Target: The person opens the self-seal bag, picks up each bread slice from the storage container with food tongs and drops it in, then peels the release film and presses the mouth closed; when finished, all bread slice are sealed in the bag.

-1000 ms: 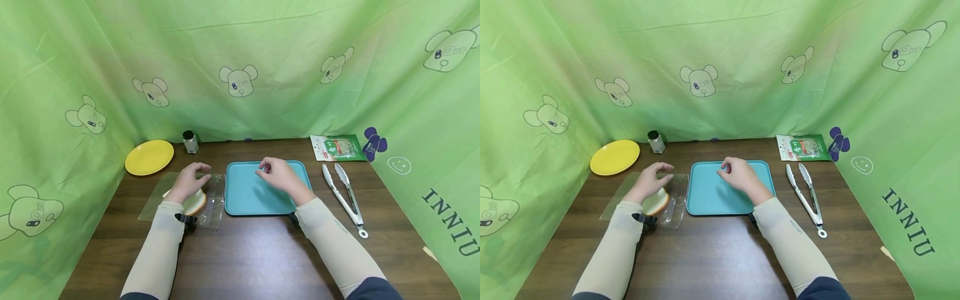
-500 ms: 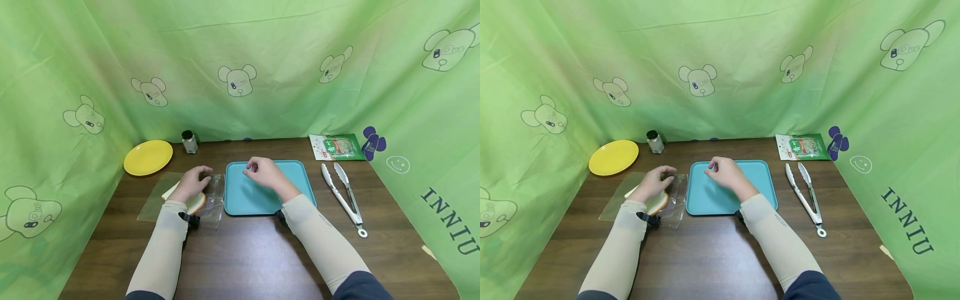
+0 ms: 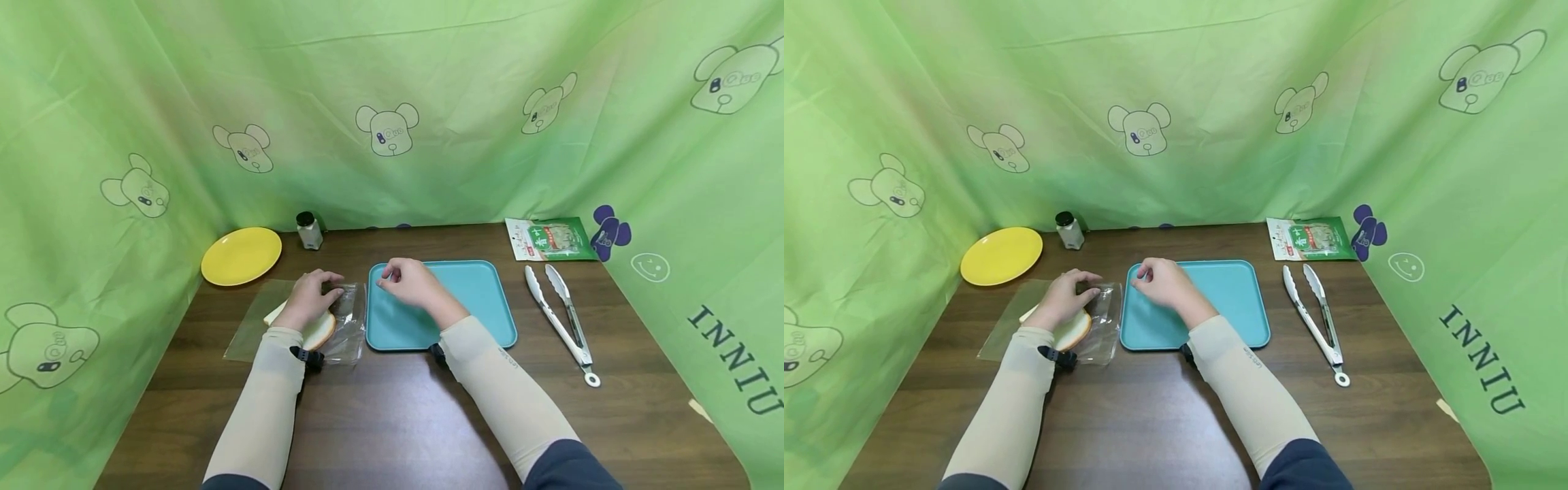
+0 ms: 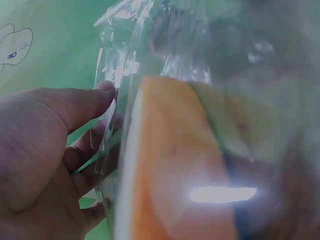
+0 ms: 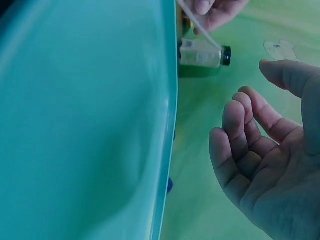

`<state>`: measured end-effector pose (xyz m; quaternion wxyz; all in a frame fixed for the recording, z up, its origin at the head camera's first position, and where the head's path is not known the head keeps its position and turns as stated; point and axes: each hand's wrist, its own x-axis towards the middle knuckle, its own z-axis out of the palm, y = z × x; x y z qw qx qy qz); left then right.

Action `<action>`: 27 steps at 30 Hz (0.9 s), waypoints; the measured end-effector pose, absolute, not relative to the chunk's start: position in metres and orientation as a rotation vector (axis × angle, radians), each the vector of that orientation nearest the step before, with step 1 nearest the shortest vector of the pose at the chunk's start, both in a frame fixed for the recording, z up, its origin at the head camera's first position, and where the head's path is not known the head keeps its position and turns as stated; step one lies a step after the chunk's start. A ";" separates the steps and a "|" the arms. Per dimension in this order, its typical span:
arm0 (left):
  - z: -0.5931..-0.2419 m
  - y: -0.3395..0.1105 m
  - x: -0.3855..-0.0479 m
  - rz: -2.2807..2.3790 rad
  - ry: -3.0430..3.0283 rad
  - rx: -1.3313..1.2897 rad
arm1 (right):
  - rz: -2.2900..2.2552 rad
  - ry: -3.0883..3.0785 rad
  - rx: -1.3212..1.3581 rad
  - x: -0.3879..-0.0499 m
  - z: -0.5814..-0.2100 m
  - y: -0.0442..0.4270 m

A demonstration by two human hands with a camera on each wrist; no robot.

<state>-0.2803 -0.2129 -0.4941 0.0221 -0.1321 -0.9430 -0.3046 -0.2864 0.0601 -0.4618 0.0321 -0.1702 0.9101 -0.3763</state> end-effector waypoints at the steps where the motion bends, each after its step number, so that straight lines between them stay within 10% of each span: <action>1: -0.495 -0.213 -0.280 -0.936 -2.916 -0.406 | -1.155 2.801 -0.530 -0.286 -0.463 0.057; 27: -0.492 -0.242 -0.281 -1.009 -2.911 -0.391 | -1.137 2.790 -0.577 -0.290 -0.472 0.023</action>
